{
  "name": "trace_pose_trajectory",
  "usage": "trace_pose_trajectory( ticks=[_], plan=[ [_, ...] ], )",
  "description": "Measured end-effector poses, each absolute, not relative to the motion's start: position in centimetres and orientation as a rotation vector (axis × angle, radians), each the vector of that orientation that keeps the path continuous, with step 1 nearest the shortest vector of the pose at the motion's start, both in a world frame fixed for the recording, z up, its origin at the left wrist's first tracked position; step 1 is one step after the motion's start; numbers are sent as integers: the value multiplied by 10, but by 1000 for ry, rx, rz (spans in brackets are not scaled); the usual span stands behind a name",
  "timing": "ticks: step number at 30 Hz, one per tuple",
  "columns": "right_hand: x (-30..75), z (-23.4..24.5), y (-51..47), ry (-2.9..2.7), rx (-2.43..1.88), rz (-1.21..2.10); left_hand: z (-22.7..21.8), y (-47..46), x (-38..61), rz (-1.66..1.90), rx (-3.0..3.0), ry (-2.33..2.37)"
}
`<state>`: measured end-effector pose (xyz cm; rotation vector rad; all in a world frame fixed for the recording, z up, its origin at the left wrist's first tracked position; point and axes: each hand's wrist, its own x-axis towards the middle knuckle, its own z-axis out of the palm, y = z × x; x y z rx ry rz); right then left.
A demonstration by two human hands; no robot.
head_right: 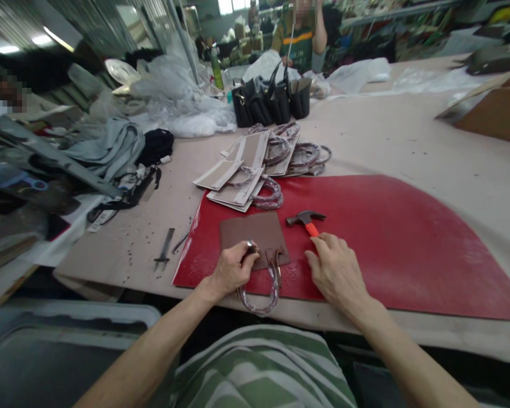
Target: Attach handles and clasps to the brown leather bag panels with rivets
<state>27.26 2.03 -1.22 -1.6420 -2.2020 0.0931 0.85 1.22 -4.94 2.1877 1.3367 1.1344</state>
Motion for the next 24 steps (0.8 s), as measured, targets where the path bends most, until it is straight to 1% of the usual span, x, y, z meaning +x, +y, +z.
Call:
trace_pose_trajectory(
  ticks=[3,5,11,13,17,18,22,24],
  plan=[
    [240,-20,23,-2260,-1360,209,-47,13,8,1121,2156,1328],
    [221,-29,23,-2325,-1283,251,-46,15,7,1142,2068,1345],
    [206,-46,20,-2383,-1325,211,-40,20,3,1199,1560,1341],
    [208,-44,19,-2386,-1338,212,-38,18,4,1200,1571,1337],
    [209,-41,18,-2377,-1338,229,-32,9,6,1184,1898,1297],
    [209,-42,18,-2371,-1330,235,-31,7,4,1202,1902,1309],
    [203,-47,22,-2343,-1334,307,-23,11,-20,1388,1438,1517],
    [201,-39,18,-2322,-1380,347,-20,27,-17,1429,1382,1541]
  ],
)
